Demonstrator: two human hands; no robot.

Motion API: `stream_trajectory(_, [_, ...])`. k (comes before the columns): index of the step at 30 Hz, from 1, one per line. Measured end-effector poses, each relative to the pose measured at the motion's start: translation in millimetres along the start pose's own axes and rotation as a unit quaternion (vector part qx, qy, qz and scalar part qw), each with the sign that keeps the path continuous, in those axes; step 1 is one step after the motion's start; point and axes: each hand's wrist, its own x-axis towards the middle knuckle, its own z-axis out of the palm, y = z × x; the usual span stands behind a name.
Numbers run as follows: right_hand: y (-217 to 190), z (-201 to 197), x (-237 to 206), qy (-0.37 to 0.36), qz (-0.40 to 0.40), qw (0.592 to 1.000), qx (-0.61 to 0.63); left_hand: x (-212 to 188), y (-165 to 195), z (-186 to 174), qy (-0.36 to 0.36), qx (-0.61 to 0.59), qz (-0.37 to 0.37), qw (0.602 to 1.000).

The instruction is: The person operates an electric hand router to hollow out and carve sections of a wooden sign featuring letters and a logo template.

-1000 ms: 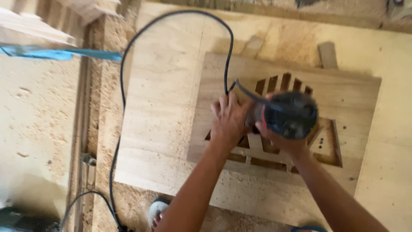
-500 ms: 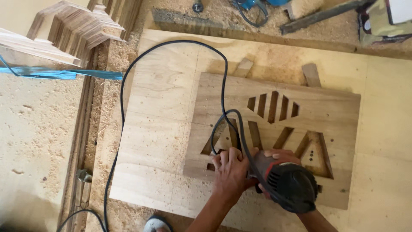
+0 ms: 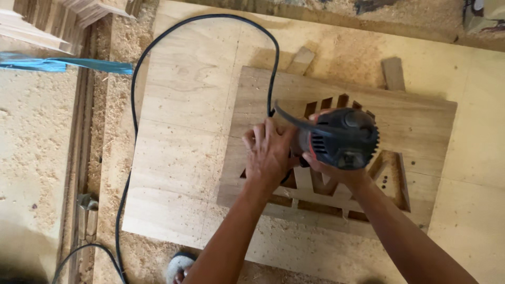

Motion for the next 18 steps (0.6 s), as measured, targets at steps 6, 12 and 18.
stream_trajectory(6, [1, -1, -6, 0.003, 0.008, 1.0, -0.007, -8, 10, -6, -0.001, -0.008, -0.026, 1.0])
stream_trajectory(12, [-7, 1, -59, 0.024, 0.028, 0.999, 0.003, -51, 29, -3, -0.098, -0.034, -0.052, 0.993])
stream_trajectory(18, [-12, -2, -102, 0.009, 0.041, 0.999, 0.011, -96, 44, 6, -0.076, -0.096, -0.046, 0.991])
